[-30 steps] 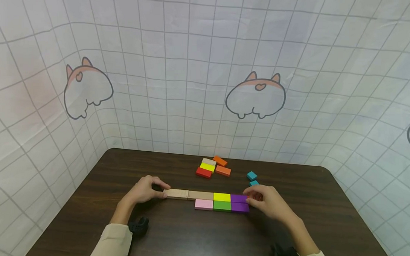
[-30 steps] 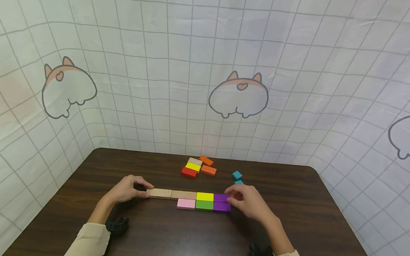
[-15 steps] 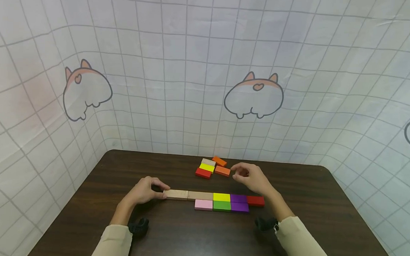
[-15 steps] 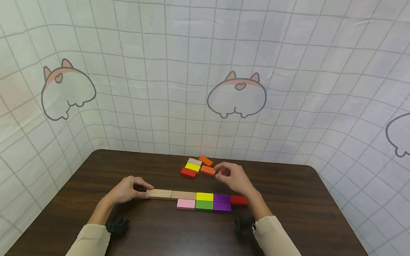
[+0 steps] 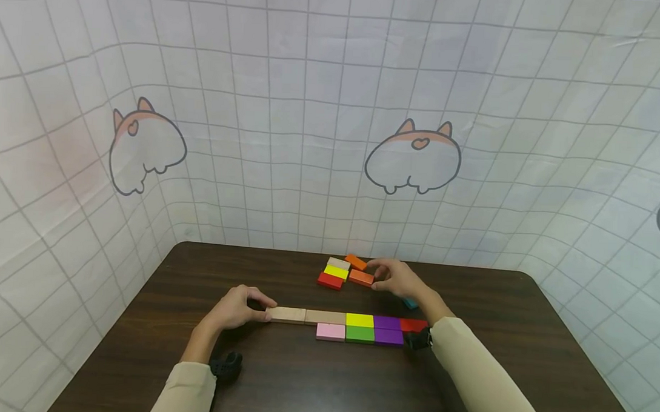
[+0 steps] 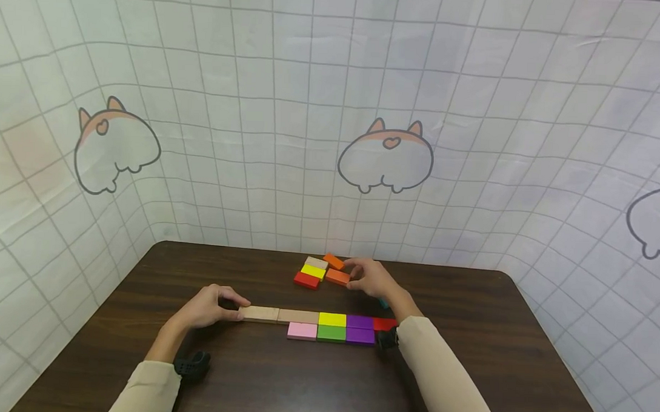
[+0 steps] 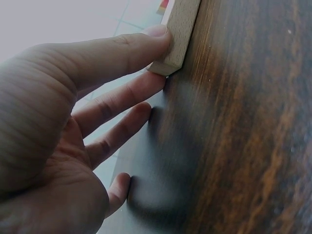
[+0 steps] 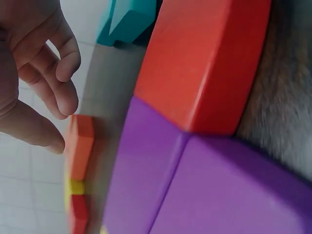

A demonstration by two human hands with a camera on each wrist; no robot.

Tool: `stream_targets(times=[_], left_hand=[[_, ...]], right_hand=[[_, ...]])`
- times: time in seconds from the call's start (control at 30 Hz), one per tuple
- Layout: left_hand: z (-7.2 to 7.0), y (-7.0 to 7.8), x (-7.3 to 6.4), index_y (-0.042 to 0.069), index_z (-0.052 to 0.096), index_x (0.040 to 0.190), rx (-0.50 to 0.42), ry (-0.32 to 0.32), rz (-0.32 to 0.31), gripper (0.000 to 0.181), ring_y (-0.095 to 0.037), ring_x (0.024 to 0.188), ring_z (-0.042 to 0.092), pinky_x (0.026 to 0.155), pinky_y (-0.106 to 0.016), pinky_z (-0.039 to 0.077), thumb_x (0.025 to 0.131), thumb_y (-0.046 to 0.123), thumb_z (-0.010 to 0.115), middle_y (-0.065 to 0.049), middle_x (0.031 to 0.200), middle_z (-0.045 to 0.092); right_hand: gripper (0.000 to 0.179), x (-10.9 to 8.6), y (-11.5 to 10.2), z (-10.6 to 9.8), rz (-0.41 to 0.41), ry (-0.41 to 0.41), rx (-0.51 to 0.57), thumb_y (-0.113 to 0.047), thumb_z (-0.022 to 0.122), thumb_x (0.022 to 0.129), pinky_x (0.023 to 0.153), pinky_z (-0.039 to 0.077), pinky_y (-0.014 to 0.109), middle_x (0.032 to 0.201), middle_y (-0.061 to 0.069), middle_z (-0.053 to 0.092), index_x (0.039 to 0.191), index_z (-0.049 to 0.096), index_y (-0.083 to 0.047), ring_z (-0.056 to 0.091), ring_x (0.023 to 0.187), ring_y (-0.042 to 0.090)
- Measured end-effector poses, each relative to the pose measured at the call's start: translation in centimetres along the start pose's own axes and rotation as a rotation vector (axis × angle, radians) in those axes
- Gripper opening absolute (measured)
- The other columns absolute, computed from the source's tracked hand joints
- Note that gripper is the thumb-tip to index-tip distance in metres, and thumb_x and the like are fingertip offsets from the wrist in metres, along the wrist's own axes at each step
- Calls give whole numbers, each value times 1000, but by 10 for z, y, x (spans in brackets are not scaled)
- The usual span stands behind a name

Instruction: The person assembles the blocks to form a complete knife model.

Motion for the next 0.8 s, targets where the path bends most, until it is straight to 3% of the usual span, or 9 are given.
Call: stream_targets(times=[0.33,0.57,0.8], left_hand=[[0,0,1,24,83,101,1,-1,4,19,-25,109,66,99,-54,51,83,22,87,4,105,75],[1,0,0,25,83,101,-4,5,-5,19,-26,110,66,100,-55,51,82,23,87,4,105,75],[0,-1,0,25,83,101,0,4,6,19,-24,108,65,98,-54,51,82,24,87,4,105,75]], right_hand=[[53,14,10,4,27,-41,-83,-18,79,91,93,55,50,115,14,70,141,61,-12,63,104,29],[50,18,10,10,50,-39,-52,-17,79,91,96,54,51,117,15,70,138,65,-13,64,108,30],[45,19,7,15,48,-35,-71,-14,79,90,89,53,46,112,11,69,134,68,-14,62,101,26]])
Point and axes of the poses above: each hand's wrist, its own x-axis towards the middle knuckle, its own z-axis out of the palm, y = z × x, the point moved 5 cm from there along x, towards the middle knuckle
